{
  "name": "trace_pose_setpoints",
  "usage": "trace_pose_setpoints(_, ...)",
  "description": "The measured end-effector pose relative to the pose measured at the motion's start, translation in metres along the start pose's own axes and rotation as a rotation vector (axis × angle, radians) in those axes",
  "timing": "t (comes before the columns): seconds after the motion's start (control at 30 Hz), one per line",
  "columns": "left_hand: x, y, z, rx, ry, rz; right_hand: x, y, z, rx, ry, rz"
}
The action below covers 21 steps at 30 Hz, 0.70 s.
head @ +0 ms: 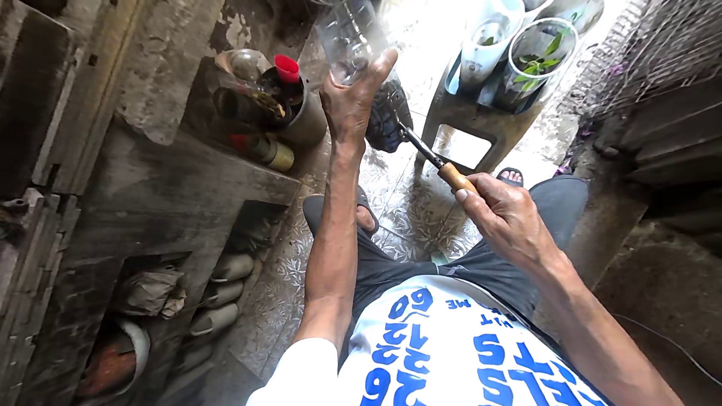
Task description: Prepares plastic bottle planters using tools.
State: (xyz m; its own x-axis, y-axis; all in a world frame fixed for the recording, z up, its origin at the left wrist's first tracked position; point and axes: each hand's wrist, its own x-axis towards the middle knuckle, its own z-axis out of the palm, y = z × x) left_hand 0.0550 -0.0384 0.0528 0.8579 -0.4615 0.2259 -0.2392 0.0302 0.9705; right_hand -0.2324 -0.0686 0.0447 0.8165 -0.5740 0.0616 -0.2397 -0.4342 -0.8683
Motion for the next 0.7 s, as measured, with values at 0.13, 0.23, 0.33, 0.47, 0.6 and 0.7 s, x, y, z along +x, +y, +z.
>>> trace_pose_setpoints(0.13, 0.005, -0.004, -0.002, 0.001, 0.008, 0.010, -0.008, 0.000, -0.003, 0.023, 0.004, 0.011)
trace_pose_setpoints(0.23, 0.005, -0.005, -0.001, 0.036, 0.009, 0.020, -0.008, -0.003, -0.002, 0.059, 0.001, 0.014)
trace_pose_setpoints(0.33, 0.002, -0.003, -0.001, 0.091, 0.029, 0.042, -0.005, -0.004, 0.000, 0.055, -0.016, 0.017)
trace_pose_setpoints(0.47, -0.002, -0.001, 0.000, 0.125, 0.041, 0.056, -0.003, -0.002, 0.001, 0.051, -0.007, 0.027)
trace_pose_setpoints(0.6, -0.004, 0.000, 0.003, 0.129, 0.043, 0.058, -0.003, -0.001, 0.001, 0.054, -0.002, 0.033)
trace_pose_setpoints(0.7, -0.007, -0.001, 0.004, 0.129, 0.058, 0.037, -0.004, -0.001, 0.002, 0.053, 0.000, 0.037)
